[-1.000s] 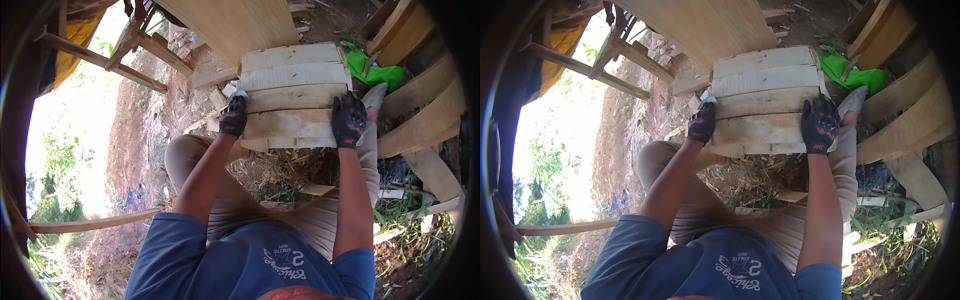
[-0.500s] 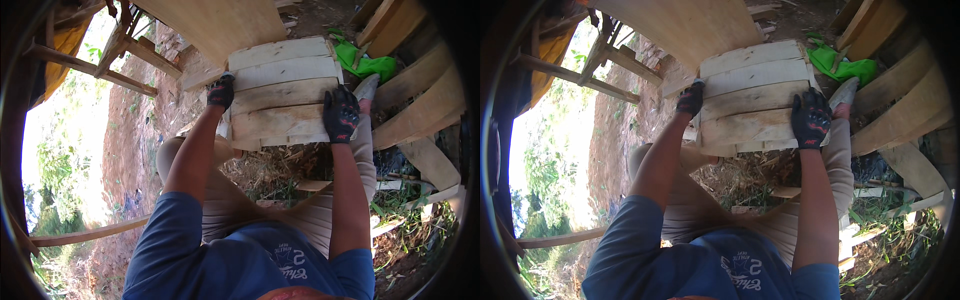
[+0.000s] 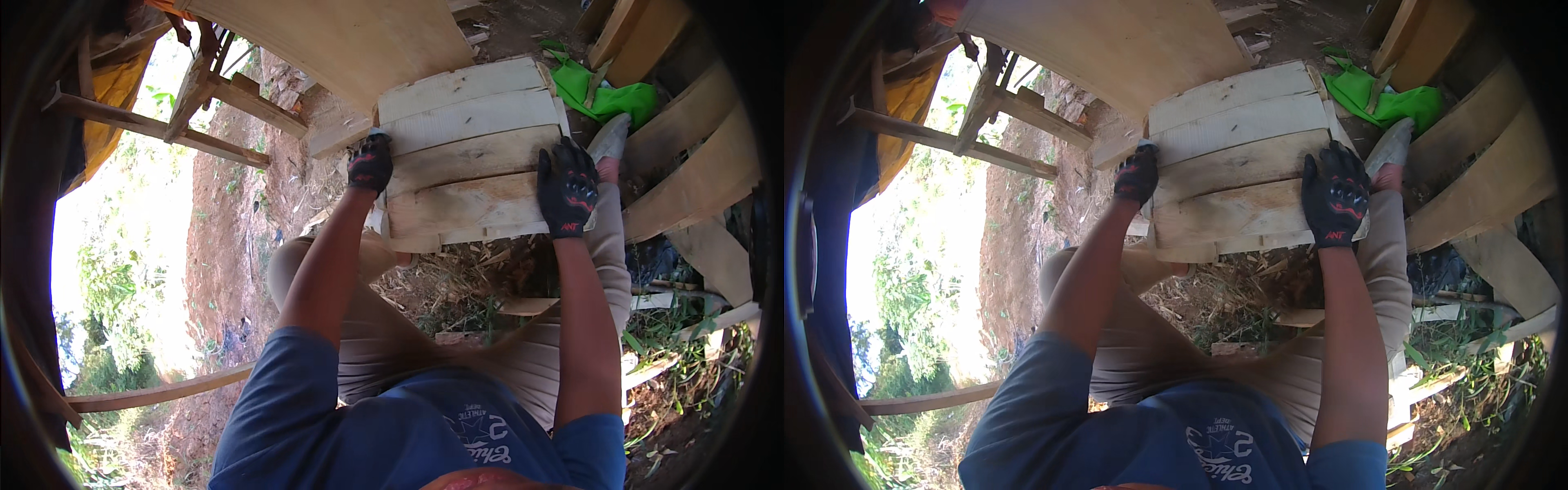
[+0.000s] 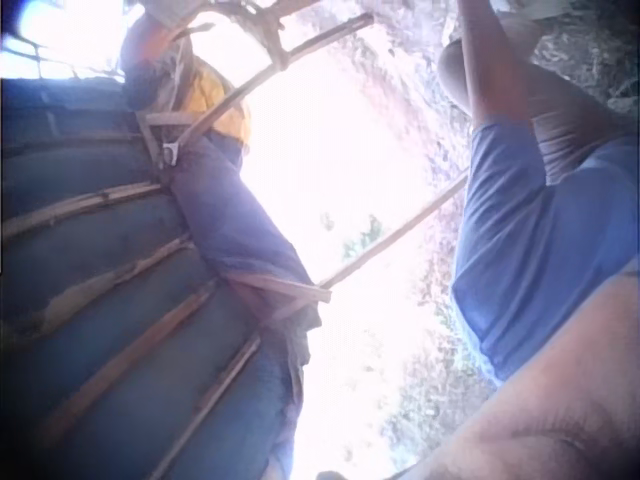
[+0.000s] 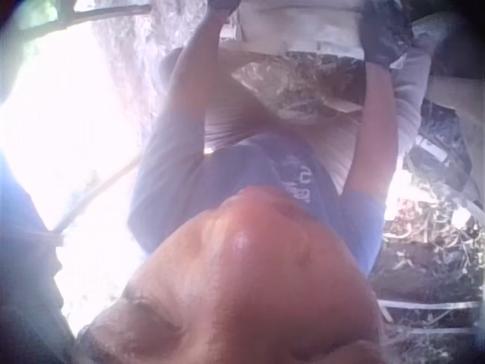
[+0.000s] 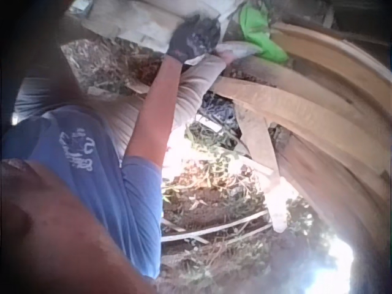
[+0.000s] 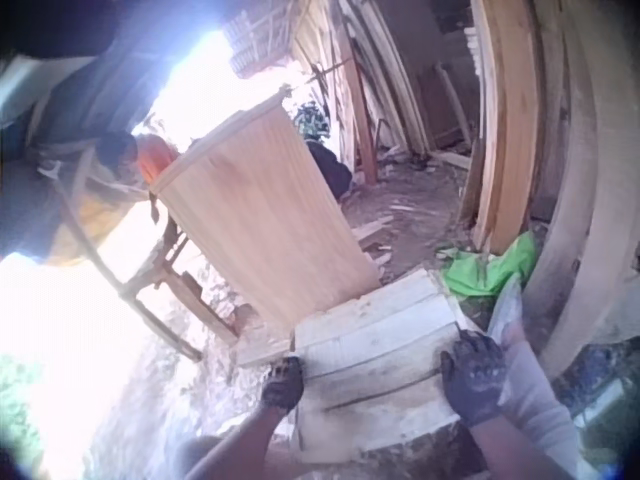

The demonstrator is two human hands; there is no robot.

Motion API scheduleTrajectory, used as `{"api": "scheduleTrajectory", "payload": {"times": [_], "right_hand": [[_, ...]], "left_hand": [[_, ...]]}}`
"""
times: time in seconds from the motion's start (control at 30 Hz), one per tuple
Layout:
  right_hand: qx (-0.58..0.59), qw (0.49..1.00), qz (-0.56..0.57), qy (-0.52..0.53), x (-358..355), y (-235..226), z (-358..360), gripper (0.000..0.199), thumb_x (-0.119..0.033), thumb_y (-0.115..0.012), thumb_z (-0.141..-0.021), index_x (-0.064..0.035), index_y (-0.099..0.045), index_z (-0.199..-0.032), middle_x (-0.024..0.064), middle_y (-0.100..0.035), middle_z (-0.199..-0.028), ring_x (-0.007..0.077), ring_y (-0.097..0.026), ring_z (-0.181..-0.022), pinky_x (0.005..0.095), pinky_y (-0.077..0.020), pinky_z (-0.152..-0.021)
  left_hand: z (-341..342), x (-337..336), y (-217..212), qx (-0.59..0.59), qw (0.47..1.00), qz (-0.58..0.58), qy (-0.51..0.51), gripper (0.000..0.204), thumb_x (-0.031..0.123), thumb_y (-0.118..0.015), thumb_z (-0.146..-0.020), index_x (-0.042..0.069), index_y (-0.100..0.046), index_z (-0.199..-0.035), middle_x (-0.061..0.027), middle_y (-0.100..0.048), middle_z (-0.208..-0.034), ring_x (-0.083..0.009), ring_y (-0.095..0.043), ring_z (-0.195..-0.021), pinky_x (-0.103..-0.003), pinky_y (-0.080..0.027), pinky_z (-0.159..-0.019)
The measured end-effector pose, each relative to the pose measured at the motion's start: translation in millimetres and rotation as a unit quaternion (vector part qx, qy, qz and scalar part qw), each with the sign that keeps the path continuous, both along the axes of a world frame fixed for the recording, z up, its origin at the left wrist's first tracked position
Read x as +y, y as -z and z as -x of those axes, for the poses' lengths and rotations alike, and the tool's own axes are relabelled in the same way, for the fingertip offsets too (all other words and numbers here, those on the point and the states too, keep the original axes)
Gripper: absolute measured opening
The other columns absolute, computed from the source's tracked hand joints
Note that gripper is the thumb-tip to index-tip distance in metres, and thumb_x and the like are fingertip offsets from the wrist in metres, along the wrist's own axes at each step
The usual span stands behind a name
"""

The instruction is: The person sands the surface and edges of a wooden box-like structure using a small piece of sandpaper held by hand.

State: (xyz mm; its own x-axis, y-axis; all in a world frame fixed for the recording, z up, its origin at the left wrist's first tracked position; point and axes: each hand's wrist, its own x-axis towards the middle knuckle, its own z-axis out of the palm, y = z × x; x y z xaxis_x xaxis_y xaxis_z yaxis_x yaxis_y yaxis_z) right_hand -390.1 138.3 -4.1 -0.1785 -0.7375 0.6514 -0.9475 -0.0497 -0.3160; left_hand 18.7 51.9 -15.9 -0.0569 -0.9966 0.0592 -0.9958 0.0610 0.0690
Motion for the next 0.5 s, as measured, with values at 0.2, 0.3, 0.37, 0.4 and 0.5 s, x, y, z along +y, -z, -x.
{"api": "scheduleTrajectory", "payload": {"times": [0.2, 0.3, 0.37, 0.4, 0.5], "right_hand": [[0.024, 0.999, -0.034, 0.01, 2.4, -0.8, 0.8, 0.03, -0.035, -0.07, -0.099, -0.0091, -0.076, -0.113, 0.0121, -0.076, -0.124, 0.0342, -0.069, -0.12, 0.0486, -0.0539, -0.102], [0.03, 0.999, -0.016, 0.005, 2.9, -1.5, 0.7, 0.032, -0.036, -0.069, -0.1, -0.0083, -0.076, -0.113, 0.0117, -0.076, -0.124, 0.0338, -0.069, -0.119, 0.0482, -0.0544, -0.101], [0.025, 0.999, -0.019, 0.012, 2.1, -1.4, 0.5, 0.032, -0.037, -0.068, -0.101, -0.0084, -0.076, -0.113, 0.0112, -0.076, -0.123, 0.0334, -0.069, -0.119, 0.0478, -0.0545, -0.101], [0.033, 0.999, -0.016, 0.016, 1.6, -1.1, 0.4, 0.032, -0.038, -0.068, -0.101, -0.0087, -0.076, -0.112, 0.0108, -0.077, -0.122, 0.0331, -0.069, -0.118, 0.0477, -0.0546, -0.1], [0.036, 0.999, -0.017, 0.024, 0.9, -0.2, 0.1, 0.032, -0.038, -0.067, -0.101, -0.0093, -0.077, -0.111, 0.0102, -0.077, -0.121, 0.0322, -0.07, -0.117, 0.0471, -0.0547, -0.1]], "left_hand": [[-7.8, -2.6, -4.4, -0.031, 0.999, 0.003, 0.036, 0.033, 0.029, -0.046, -0.107, 0.014, -0.06, -0.134, -0.0251, -0.073, -0.12, -0.0477, -0.069, -0.113, -0.061, -0.054, -0.095], [-2.6, 53.9, -10.3, 0.001, 0.999, -0.015, 0.029, 0.037, 0.028, -0.045, -0.108, 0.016, -0.055, -0.141, -0.0269, -0.072, -0.12, -0.0489, -0.07, -0.11, -0.061, -0.055, -0.091], [3.2, 99.4, -17.1, 0.017, 0.997, -0.077, -0.001, 0.047, 0.025, -0.046, -0.106, 0.017, -0.054, -0.151, -0.0227, -0.061, -0.149, -0.0471, -0.064, -0.128, -0.056, -0.051, -0.107], [5.1, 117.7, -22.1, 0.029, 0.997, -0.064, 0.009, 0.045, 0.026, -0.045, -0.107, 0.017, -0.054, -0.15, -0.0237, -0.065, -0.139, -0.0481, -0.065, -0.122, -0.058, -0.052, -0.102], [11.7, 156.7, -35.3, 0.056, 0.997, -0.053, 0.006, 0.041, 0.03, -0.045, -0.109, 0.017, -0.054, -0.146, -0.0255, -0.072, -0.121, -0.0498, -0.068, -0.111, -0.059, -0.054, -0.092]]}}
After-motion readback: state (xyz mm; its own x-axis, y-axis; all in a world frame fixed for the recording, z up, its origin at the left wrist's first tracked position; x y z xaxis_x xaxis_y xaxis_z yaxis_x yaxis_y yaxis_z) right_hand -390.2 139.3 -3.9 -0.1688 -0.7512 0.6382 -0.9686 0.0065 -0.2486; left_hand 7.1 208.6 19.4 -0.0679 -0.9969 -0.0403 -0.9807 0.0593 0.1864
